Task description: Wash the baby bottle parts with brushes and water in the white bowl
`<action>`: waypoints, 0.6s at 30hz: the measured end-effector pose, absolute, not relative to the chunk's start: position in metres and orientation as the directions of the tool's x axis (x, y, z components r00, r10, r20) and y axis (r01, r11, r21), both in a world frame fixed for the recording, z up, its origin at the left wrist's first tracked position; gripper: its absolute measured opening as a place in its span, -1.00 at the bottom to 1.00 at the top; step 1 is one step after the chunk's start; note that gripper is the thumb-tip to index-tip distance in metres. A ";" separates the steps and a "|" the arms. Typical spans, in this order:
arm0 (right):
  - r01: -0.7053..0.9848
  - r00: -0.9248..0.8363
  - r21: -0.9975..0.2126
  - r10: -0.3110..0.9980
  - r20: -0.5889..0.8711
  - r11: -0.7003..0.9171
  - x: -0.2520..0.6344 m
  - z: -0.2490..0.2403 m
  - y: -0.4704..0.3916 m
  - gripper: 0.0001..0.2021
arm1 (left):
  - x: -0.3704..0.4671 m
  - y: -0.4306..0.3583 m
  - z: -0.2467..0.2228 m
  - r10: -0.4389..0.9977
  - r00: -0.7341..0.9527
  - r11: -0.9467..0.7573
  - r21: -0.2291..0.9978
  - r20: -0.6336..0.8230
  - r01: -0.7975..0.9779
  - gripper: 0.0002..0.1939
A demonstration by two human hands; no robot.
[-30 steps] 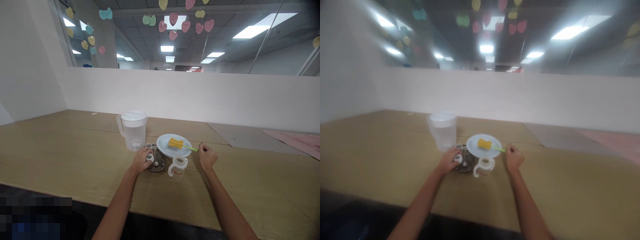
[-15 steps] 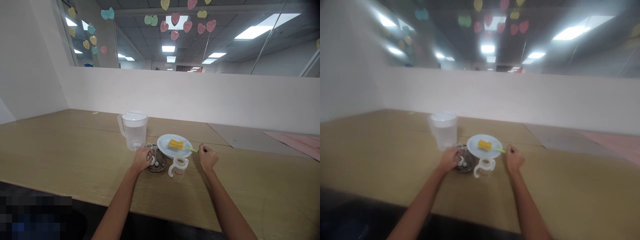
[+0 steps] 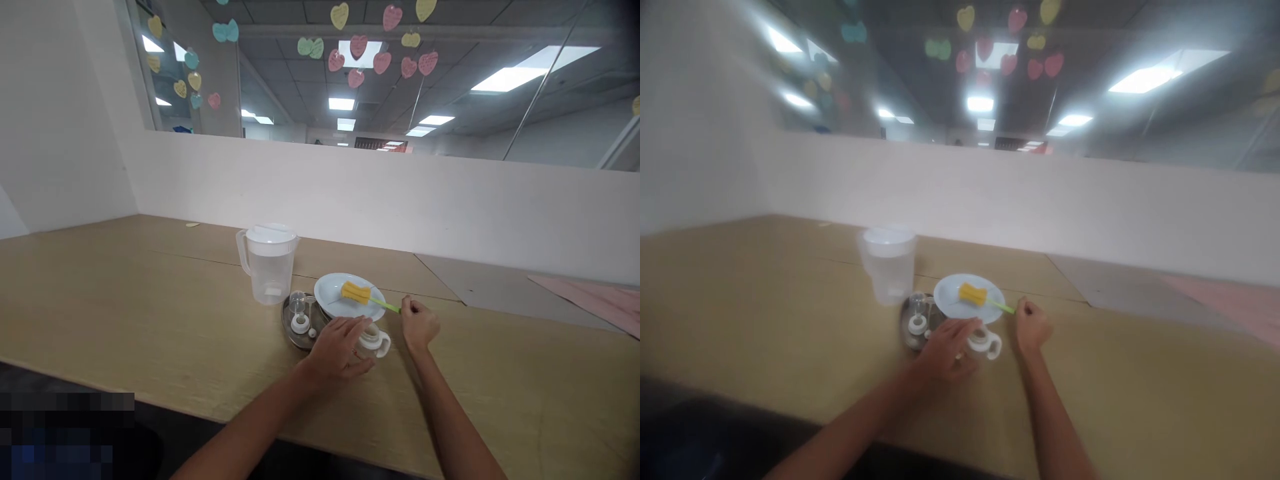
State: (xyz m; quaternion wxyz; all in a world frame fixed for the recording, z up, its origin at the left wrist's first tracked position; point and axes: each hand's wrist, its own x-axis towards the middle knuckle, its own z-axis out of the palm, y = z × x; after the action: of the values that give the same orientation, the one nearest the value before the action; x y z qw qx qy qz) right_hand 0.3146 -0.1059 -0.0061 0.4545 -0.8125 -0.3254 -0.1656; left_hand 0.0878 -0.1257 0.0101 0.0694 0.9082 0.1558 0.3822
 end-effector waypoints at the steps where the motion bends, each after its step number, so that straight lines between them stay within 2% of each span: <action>1: 0.681 0.732 -0.631 0.383 0.564 -0.372 0.315 -0.006 -0.106 -0.57 | 0.091 -0.129 0.009 0.367 0.668 -0.929 0.287 0.647 0.232 -0.44; 5: 0.683 0.729 -0.640 0.389 0.564 -0.352 0.316 -0.006 -0.107 -0.58 | 0.093 -0.134 0.006 0.434 0.692 -0.872 0.461 0.576 0.163 -0.52; 10: 0.587 0.803 -0.769 0.305 0.513 -0.253 0.323 -0.002 -0.110 -0.66 | 0.087 -0.138 0.011 0.544 0.578 -0.776 0.627 0.608 0.072 -0.49; 14: 0.485 0.859 -0.868 0.245 0.450 -0.105 0.324 0.006 -0.111 -0.70 | 0.081 -0.127 0.026 0.625 0.392 -0.747 0.663 0.675 0.047 -0.55; 18: 0.557 0.795 -0.830 0.281 0.538 0.015 0.323 0.039 -0.109 -0.67 | 0.080 -0.104 0.044 0.639 0.232 -0.766 0.633 0.733 0.108 -0.60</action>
State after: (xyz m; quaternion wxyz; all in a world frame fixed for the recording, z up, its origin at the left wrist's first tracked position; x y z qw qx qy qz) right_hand 0.3231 -0.1090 0.0389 0.6452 -0.6936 -0.3019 -0.1071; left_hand 0.0804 -0.1037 0.0438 0.2340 0.7492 0.2493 0.5673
